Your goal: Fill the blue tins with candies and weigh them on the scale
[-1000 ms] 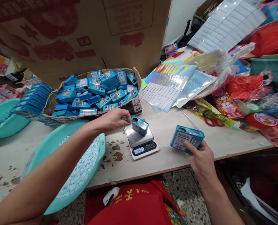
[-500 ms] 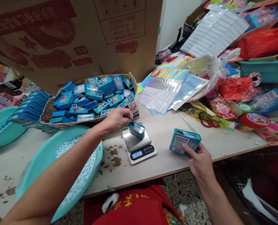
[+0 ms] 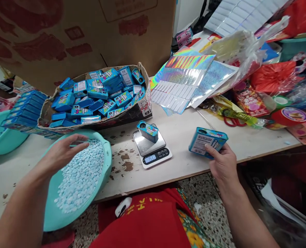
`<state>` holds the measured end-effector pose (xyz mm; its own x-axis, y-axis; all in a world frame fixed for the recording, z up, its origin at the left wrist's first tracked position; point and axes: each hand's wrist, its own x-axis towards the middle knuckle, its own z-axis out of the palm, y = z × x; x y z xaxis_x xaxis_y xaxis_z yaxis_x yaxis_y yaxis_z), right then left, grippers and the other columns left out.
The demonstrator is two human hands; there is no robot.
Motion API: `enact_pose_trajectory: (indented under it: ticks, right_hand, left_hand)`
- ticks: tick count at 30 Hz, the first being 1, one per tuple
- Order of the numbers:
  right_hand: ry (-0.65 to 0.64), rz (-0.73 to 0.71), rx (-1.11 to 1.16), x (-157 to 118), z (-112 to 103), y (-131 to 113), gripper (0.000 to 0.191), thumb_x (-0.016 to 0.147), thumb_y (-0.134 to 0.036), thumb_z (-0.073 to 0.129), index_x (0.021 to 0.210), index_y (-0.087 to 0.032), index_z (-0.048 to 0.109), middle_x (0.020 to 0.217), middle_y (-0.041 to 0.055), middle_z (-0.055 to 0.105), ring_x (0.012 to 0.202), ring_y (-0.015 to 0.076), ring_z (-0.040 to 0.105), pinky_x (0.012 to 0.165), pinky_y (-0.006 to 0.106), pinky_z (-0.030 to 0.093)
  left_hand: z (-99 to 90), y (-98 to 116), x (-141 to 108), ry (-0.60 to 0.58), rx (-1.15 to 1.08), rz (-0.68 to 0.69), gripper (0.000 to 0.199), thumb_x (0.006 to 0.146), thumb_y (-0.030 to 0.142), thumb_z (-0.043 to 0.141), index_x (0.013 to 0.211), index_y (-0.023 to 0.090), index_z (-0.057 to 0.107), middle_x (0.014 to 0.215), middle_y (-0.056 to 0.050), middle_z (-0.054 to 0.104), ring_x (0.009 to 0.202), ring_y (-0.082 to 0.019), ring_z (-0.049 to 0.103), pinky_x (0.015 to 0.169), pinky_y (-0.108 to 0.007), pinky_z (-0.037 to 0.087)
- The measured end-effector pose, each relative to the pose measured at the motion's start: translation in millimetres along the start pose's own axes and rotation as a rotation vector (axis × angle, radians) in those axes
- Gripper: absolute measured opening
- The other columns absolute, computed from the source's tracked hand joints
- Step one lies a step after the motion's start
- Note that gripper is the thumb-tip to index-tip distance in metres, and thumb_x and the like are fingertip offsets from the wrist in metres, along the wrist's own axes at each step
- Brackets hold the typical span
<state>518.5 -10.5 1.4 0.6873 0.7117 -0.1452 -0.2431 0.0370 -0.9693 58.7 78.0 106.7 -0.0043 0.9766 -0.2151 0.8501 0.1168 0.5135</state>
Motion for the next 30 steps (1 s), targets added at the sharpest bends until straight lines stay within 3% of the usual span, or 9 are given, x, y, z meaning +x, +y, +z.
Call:
enact_pose_trajectory:
  ticks: [4,9,12,14,17,20,23,27,30]
  right_hand:
    - [-0.029,0.020,0.001,-3.7,6.4,-1.3,0.041,0.050,-0.025,0.086,0.086,-0.019,0.065,0.084,0.0010,0.070,0.074,0.0167,0.065,0.070,0.034,0.056]
    - [-0.055,0.011,-0.004,-11.9,11.5,-3.2,0.039,0.051,-0.023,0.085,0.085,-0.018,0.066,0.082,0.0004,0.069,0.074,0.0153,0.064,0.069,0.031,0.055]
    - [-0.074,-0.001,-0.009,-16.9,14.8,-4.0,0.039,0.053,-0.023,0.085,0.087,-0.019,0.066,0.084,0.0004,0.069,0.075,0.0153,0.064,0.069,0.031,0.055]
    - [-0.087,-0.008,-0.010,-19.5,17.9,-4.9,0.040,0.053,-0.023,0.084,0.088,-0.019,0.066,0.085,0.0005,0.070,0.076,0.0157,0.064,0.069,0.032,0.056]
    - [-0.115,-0.018,-0.022,-22.3,25.2,-6.6,0.040,0.053,-0.023,0.084,0.088,-0.019,0.065,0.086,0.0012,0.070,0.077,0.0172,0.065,0.071,0.034,0.055]
    - [-0.152,-0.025,-0.026,-24.9,38.6,-6.5,0.041,0.053,-0.024,0.083,0.088,-0.018,0.065,0.087,0.0017,0.070,0.079,0.0178,0.065,0.075,0.036,0.055]
    - [-0.218,-0.038,-0.036,-29.2,62.7,0.3,0.042,0.052,-0.025,0.084,0.089,-0.019,0.065,0.085,0.0002,0.070,0.077,0.0168,0.064,0.077,0.036,0.053]
    - [-0.443,-0.122,-0.156,-33.8,106.9,21.7,0.044,0.056,-0.031,0.083,0.092,-0.020,0.062,0.085,-0.0004,0.068,0.079,0.0169,0.062,0.079,0.035,0.052]
    - [-0.569,-0.215,-0.380,-35.5,132.5,36.3,0.041,0.062,-0.042,0.079,0.091,-0.019,0.059,0.084,0.0005,0.066,0.080,0.0183,0.061,0.082,0.037,0.050]
  left_hand:
    - [12.3,38.0,3.1,0.037,-0.070,0.149,0.033,0.078,0.051,0.059,0.097,0.025,0.066,0.098,-0.002,0.069,0.092,-0.025,0.061,0.080,-0.033,0.047]
    - [36.6,92.9,25.8,-0.089,-0.129,0.440,0.042,0.080,0.045,0.057,0.114,0.021,0.060,0.118,-0.007,0.063,0.104,-0.024,0.059,0.092,-0.037,0.045]
    - [56.7,116.9,41.4,-0.173,-0.055,0.637,0.059,0.074,0.040,0.065,0.129,0.023,0.051,0.134,-0.008,0.052,0.121,-0.026,0.047,0.102,-0.040,0.036]
    - [72.8,127.3,48.6,-0.254,-0.005,0.733,0.073,0.067,0.034,0.072,0.134,0.023,0.046,0.141,-0.010,0.045,0.129,-0.029,0.038,0.107,-0.042,0.030]
    - [97.5,132.9,53.4,-0.321,0.008,0.756,0.081,0.057,0.023,0.077,0.132,0.025,0.047,0.143,-0.011,0.039,0.131,-0.032,0.032,0.105,-0.045,0.028]
    - [110.7,128.6,54.3,-0.285,0.004,0.742,0.052,0.067,0.024,0.069,0.117,0.025,0.056,0.127,-0.009,0.051,0.117,-0.029,0.046,0.095,-0.041,0.037]
    - [99.9,116.7,52.3,-0.169,0.035,0.662,0.029,0.075,0.032,0.061,0.102,0.021,0.060,0.104,-0.008,0.058,0.094,-0.025,0.056,0.082,-0.035,0.042]
    - [57.4,90.2,33.1,0.094,-0.027,0.454,0.038,0.075,0.035,0.062,0.109,0.020,0.058,0.110,-0.008,0.060,0.100,-0.026,0.056,0.086,-0.035,0.042]
    - [31.4,67.1,-1.1,0.150,-0.199,0.338,0.045,0.074,0.037,0.064,0.116,0.021,0.056,0.115,-0.006,0.061,0.104,-0.025,0.056,0.090,-0.035,0.042]
